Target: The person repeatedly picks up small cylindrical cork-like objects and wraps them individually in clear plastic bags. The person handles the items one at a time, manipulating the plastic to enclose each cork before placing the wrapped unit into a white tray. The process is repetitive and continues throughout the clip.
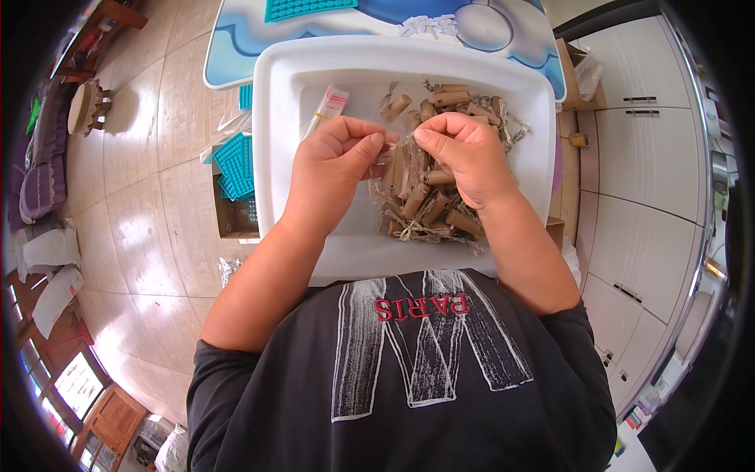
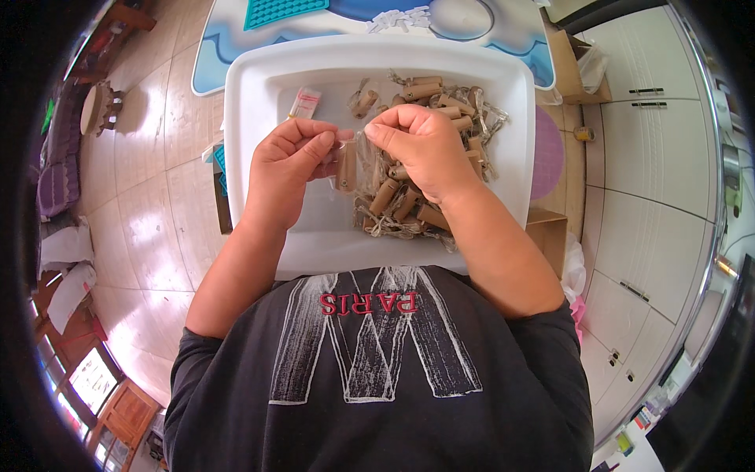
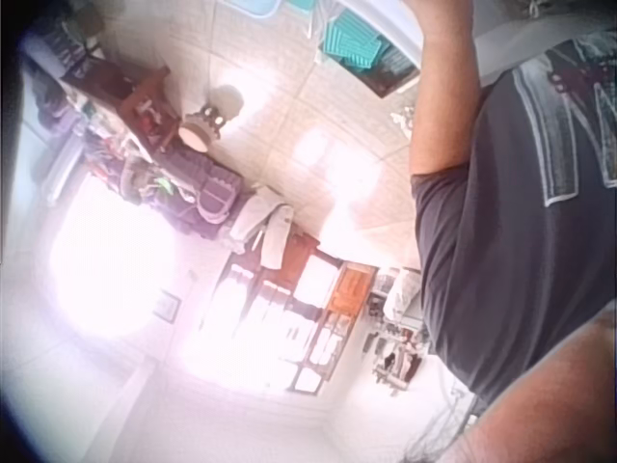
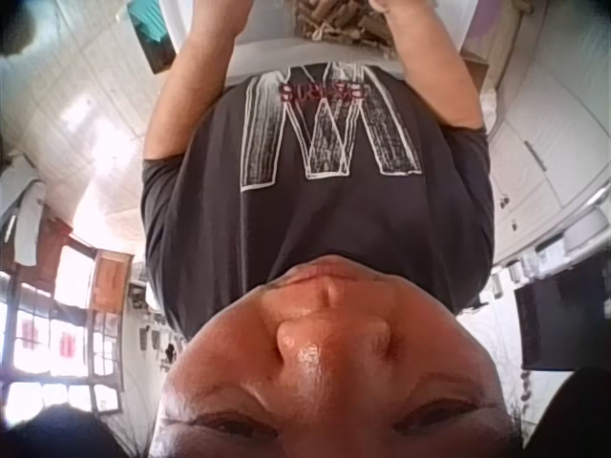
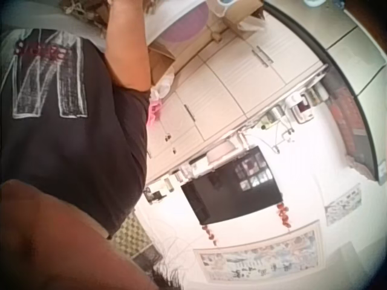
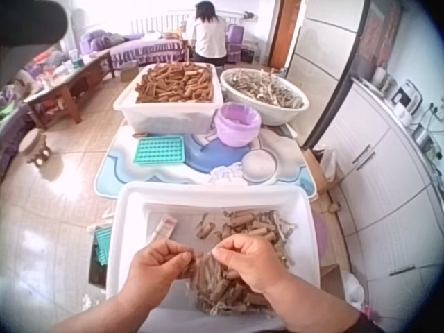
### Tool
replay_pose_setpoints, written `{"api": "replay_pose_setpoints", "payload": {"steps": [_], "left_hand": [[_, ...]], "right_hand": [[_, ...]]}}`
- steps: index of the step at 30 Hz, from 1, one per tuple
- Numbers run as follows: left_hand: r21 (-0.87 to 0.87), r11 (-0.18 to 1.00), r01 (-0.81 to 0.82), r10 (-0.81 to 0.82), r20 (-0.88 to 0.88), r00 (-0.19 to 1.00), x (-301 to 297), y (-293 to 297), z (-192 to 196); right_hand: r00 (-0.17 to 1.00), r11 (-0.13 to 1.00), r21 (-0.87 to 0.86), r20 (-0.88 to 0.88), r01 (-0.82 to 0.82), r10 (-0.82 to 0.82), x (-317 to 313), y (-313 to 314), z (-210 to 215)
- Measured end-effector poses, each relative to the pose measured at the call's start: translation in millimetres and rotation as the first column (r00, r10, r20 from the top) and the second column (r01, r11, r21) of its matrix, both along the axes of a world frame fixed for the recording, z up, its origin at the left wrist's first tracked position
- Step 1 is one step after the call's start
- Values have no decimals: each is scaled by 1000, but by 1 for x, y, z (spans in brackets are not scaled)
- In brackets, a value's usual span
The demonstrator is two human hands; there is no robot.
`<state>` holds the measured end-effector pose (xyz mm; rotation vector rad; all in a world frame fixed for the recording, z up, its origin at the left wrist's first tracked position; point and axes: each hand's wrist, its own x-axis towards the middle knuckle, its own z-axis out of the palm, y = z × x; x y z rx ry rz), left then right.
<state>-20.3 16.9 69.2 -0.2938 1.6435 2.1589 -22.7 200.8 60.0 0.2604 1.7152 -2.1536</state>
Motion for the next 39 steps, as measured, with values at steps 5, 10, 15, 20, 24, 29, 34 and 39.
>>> {"api": "replay_pose_setpoints", "payload": {"steps": [5, 10, 15, 20, 24, 29, 34, 39], "left_hand": [[11, 999, -30, 29, 41, 999, 0, -1, 2], [91, 996, 11, -14, 42, 999, -1, -8, 0], [-148, 988, 45, -59, -96, 994, 2, -3, -4], [-213, 977, 8, -45, -170, 984, 2, -4, -4], [-790, 587, 174, -453, -142, 880, -5, -26, 11], [-984, 164, 68, -713, -71, 698, -23, -10, 10], [-983, 152, 105, -618, -11, 786, -74, 23, -30], [-820, 516, 247, -431, 1, 903, -93, 22, -56]], "right_hand": [[998, 998, -63, 65, 11, -7, -1, 1, -5], [984, 974, -221, 155, -50, 86, -4, 11, -8], [992, 999, -41, 120, -33, 38, -1, -6, 6], [989, 936, 350, -120, -42, 89, -3, 2, -13], [961, 948, 203, -181, 246, -210, -11, 18, 8], [959, 975, 27, -187, 220, -212, -13, 28, 9], [958, 962, 84, -152, 258, -244, -11, 14, 14], [961, 970, 73, -174, 231, -216, -12, 21, 5]]}}
